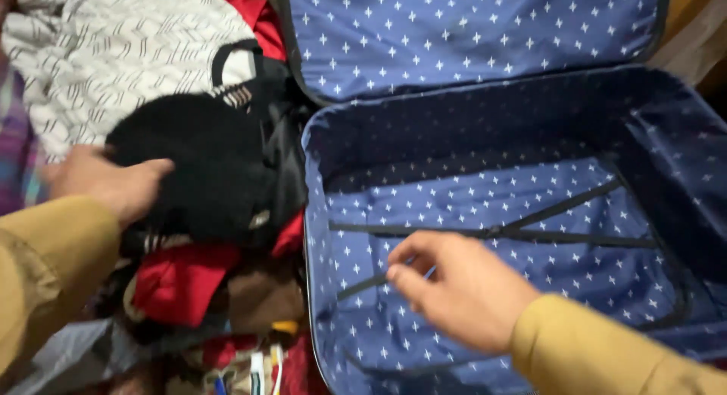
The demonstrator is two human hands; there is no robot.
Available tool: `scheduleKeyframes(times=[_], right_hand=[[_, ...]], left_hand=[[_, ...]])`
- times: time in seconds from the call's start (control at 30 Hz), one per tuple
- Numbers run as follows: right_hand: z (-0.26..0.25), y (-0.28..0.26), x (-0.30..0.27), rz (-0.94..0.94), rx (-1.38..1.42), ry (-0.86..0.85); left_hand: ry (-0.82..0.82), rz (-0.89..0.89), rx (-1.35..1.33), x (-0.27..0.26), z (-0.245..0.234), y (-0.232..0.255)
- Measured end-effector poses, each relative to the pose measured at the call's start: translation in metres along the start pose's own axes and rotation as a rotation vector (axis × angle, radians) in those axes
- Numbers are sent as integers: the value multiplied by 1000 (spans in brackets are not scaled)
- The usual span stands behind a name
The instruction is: The person folds a patterned white garment, a black garment, and a red garment by hand, rolling each into a compact bundle and placing them into an open blue suitcase. The person handles each item one at a time and arranges them inside the suitcase.
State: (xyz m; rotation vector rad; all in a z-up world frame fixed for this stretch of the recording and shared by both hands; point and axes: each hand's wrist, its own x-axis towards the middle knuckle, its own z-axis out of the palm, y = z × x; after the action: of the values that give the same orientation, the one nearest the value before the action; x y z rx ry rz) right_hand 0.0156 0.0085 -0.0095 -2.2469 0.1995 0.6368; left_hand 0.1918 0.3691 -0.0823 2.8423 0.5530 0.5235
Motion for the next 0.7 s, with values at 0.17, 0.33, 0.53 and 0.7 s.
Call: scheduleKeyframes(times=[0.17,0.33,0.53,0.7], right_hand=[[8,-24,16,-8,-52,-39],[9,-38,36,115,-9,-71],[22,-47,61,-100,117,-63],[40,-71,75,61,224,-81]], left_hand=[[-339,-581,-377,25,11,-14],[-648,-644,-384,23,20,-17],[-570,-281,-302,-20,14,17],[-565,-55,-493,-57,-26,39]])
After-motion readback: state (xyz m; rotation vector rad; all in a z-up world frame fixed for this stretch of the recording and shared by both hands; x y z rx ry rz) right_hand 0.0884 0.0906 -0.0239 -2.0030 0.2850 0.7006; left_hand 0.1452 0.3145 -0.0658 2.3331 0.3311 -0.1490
